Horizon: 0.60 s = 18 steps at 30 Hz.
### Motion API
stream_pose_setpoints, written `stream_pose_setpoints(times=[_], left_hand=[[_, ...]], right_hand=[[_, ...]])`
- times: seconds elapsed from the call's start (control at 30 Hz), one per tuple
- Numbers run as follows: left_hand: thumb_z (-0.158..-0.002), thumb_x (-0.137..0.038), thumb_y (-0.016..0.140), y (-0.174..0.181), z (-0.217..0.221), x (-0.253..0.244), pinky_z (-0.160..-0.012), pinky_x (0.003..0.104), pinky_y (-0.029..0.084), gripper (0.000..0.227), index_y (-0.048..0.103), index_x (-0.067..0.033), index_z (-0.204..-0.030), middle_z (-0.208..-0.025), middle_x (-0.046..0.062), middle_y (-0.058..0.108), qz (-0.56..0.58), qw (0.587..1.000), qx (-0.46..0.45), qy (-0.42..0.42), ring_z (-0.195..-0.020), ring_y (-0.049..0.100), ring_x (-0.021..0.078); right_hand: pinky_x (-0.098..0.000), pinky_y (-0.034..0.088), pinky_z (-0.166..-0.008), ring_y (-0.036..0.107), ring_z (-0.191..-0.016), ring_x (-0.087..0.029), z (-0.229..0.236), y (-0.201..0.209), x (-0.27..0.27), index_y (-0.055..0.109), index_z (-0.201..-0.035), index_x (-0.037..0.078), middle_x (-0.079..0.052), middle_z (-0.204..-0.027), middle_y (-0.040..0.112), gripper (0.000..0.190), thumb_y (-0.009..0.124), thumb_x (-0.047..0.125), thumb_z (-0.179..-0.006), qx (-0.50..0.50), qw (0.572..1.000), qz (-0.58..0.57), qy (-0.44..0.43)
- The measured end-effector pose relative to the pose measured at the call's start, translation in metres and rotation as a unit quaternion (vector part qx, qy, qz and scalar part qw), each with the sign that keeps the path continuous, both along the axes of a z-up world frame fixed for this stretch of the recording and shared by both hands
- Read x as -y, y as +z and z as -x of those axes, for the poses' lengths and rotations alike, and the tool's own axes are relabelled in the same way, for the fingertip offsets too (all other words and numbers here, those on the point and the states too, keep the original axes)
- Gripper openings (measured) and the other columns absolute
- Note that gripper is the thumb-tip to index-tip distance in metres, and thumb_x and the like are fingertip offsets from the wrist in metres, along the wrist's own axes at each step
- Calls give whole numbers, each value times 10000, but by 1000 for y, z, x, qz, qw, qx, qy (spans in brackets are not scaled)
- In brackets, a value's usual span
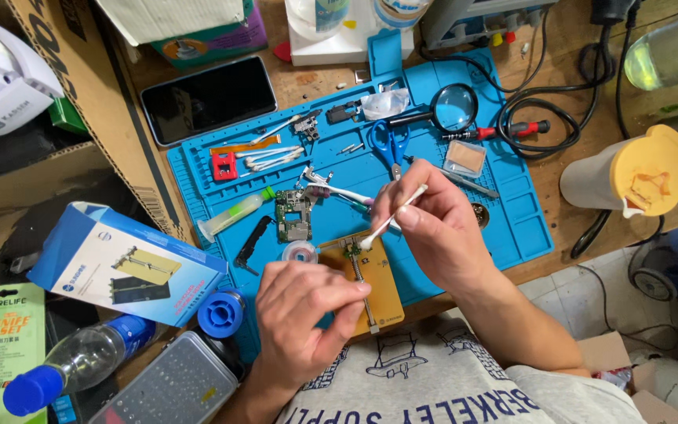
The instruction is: The person cleans a small circuit board with a cotton swab and liquid from a syringe, then uses a soldering iron and solder wire to solder components on the board. The work is performed on a blue mat with various tools and electronic parts scattered around.
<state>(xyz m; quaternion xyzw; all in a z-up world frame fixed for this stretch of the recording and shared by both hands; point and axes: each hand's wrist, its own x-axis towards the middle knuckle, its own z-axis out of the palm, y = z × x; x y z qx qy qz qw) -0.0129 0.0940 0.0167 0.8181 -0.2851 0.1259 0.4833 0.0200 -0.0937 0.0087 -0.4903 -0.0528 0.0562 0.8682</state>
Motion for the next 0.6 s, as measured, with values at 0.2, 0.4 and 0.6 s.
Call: stream_pose_setpoints(times=[0.2, 0.4, 0.6], left_hand=[[-935, -267, 557, 6, -3, 4, -765, 336, 419, 136, 652, -176, -969, -891, -17, 696, 11, 999, -52, 2, -825, 673, 181], [-913, -194, 601, 4, -5, 7, -718, 321, 409, 57, 643, -163, -935, -823, -18, 686, 11, 1000, -28, 3, -757, 666, 160], [-906, -185, 611, -1, -5, 7, -725, 325, 414, 58, 648, -164, -944, -841, -9, 690, 5, 999, -41, 5, -770, 666, 167]], right_hand=[[-328, 552, -809, 663, -892, -208, 4, -3, 1, 505, -880, 109, -130, -925, 678, 177, 656, 202, -895, 26, 995, 85, -51], [-318, 523, -918, 632, -796, -139, 3, -3, 1, 517, -910, 145, -51, -834, 643, 157, 648, 233, -915, 61, 990, 118, -43], [-249, 491, -696, 569, -727, -113, 4, -5, 1, 546, -917, 134, -25, -829, 594, 119, 654, 184, -907, 65, 988, 137, -33]])
